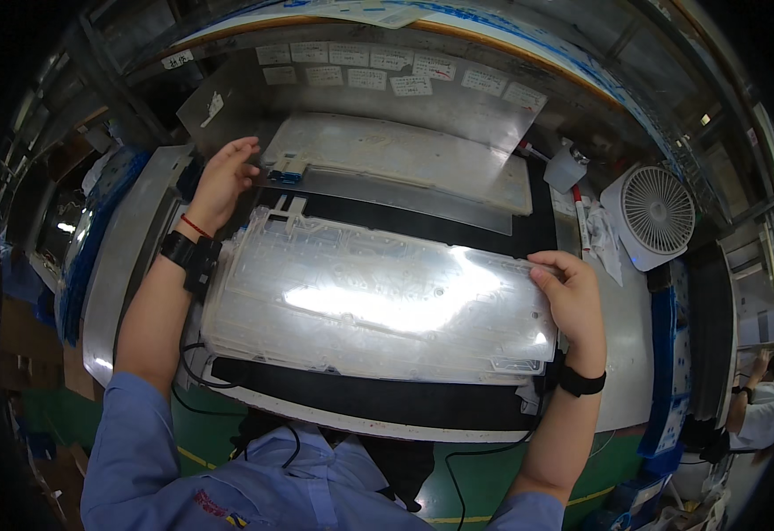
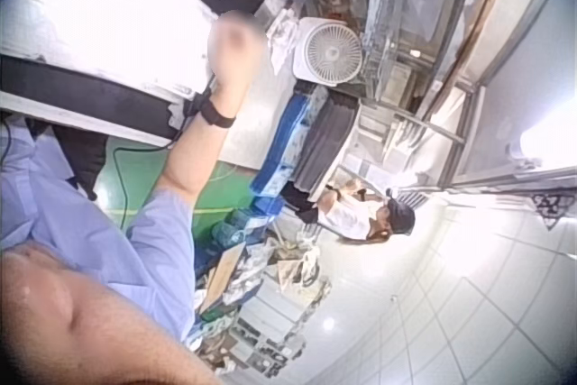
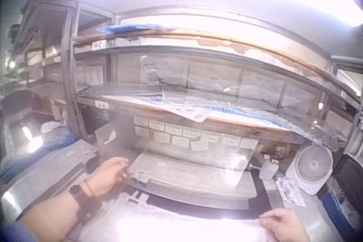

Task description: Inspecting and aligning flexible plastic keyboard membrane layers and circuitry.

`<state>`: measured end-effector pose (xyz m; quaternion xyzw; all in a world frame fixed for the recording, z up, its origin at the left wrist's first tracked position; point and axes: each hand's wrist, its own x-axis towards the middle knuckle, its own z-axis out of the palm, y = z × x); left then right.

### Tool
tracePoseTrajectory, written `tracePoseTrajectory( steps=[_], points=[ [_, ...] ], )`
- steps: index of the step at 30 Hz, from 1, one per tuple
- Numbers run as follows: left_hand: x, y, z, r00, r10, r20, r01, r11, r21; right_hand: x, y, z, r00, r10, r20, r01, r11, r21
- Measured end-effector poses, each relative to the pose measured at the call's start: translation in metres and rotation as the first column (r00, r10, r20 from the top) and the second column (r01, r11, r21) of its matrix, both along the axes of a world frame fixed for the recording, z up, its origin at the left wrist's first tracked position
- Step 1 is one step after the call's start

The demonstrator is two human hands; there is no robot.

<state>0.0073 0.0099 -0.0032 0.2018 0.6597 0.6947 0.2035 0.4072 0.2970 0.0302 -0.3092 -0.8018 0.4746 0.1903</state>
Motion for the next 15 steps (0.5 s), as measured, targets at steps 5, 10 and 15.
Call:
tracePoseTrajectory(
  steps=[5, 10, 15],
  points=[
    [-0.008, -0.005, -0.001, 0.998, -0.056, -0.009, 0.057, 0.996, 0.074, -0.003, -0.001, 0.001, 0.997, 0.033, -0.069, -0.021, 0.984, 0.176],
    [-0.003, -0.003, 0.0, 0.996, -0.089, 0.006, 0.089, 0.995, 0.054, -0.004, -0.005, 0.008, 0.993, 0.114, -0.035, -0.098, 0.95, 0.296],
    [-0.003, -0.004, -0.001, 0.994, -0.113, 0.0, 0.112, 0.993, 0.043, -0.006, -0.01, 0.013, 0.989, 0.145, -0.005, -0.132, 0.917, 0.377]
  ],
)
